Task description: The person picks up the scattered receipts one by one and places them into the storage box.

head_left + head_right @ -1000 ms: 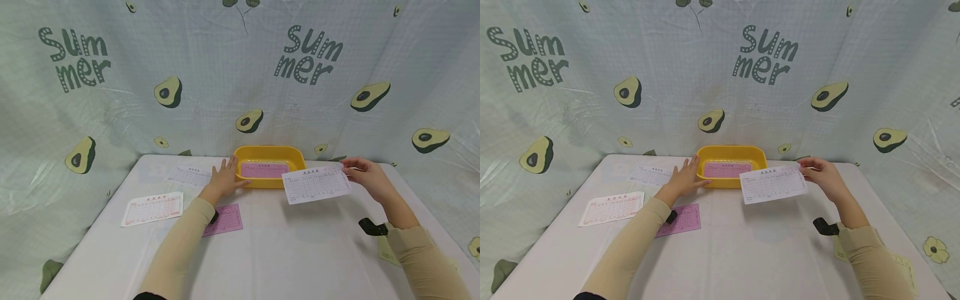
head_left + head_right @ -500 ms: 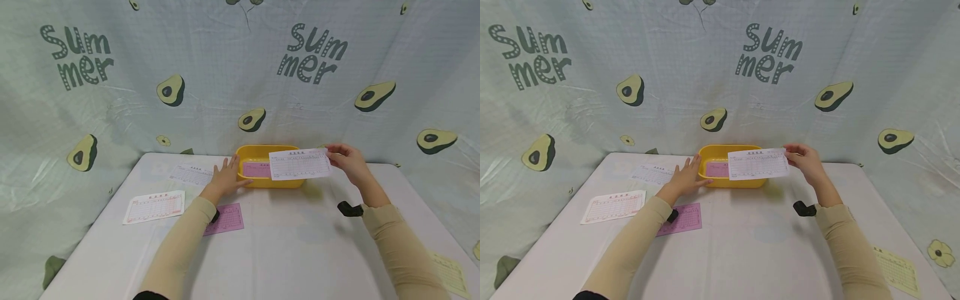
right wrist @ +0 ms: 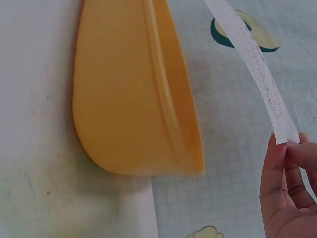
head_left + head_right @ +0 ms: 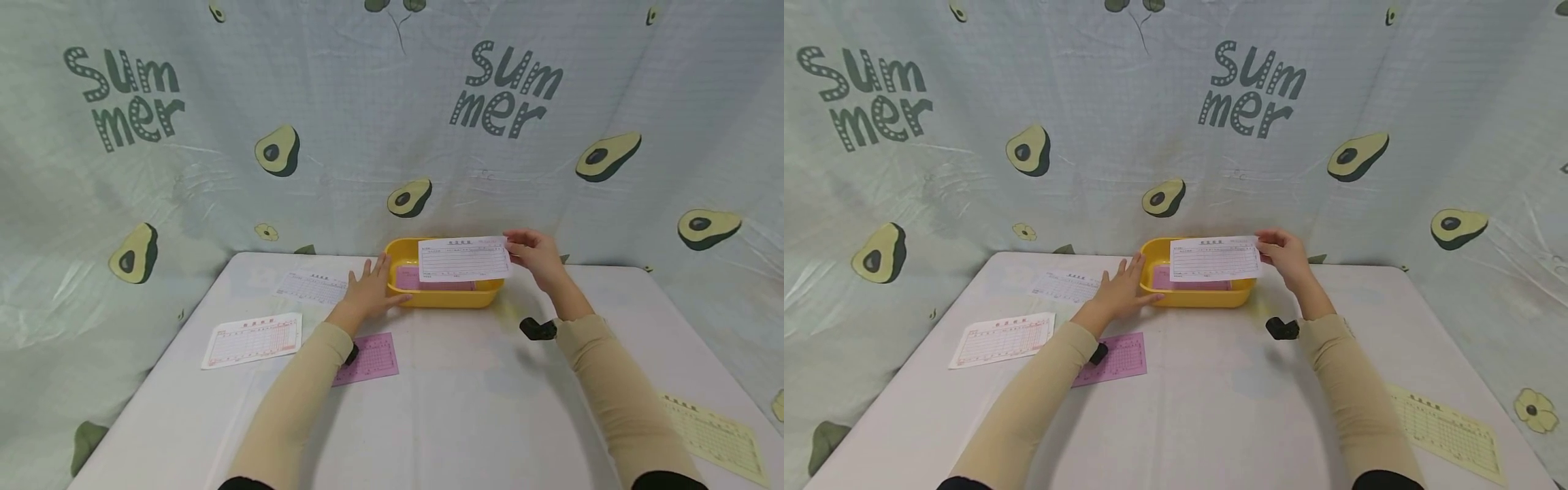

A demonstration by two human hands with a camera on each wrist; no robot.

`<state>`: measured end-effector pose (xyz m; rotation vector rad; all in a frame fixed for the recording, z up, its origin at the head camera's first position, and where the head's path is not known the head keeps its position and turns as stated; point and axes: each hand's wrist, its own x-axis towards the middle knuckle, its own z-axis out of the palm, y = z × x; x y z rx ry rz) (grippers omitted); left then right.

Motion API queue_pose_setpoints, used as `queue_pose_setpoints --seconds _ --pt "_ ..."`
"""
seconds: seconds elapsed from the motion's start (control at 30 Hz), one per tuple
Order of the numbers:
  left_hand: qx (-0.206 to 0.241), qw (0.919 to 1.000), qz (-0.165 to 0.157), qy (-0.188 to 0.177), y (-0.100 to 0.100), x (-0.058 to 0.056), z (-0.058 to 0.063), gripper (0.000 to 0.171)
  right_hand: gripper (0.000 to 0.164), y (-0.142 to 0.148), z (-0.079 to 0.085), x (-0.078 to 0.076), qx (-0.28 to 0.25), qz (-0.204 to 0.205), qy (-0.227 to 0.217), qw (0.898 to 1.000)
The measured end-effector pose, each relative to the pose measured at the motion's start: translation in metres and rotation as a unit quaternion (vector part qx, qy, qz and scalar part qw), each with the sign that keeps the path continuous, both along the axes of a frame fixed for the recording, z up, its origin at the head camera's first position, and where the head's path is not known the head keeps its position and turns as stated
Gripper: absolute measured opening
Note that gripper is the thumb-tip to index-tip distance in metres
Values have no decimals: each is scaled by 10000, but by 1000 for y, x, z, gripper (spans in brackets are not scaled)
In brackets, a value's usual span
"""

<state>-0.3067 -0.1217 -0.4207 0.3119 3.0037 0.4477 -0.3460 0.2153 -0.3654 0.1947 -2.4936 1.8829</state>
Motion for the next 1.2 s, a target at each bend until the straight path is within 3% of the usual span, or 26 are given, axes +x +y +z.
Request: queue_pose_setpoints --seconds 0.5,0.9,1.2 --pt "20 10000 -17 -35 0 1 -1 110 37 -24 -16 -12 -349 -222 -100 9991" --pt "36 10000 -7 -52 1 0 1 109 31 -45 -28 -22 -399 -652 -153 9970" --pt "41 9999 40 -84 0 1 2 110 27 -56 -32 -22 410 -616 60 9972"
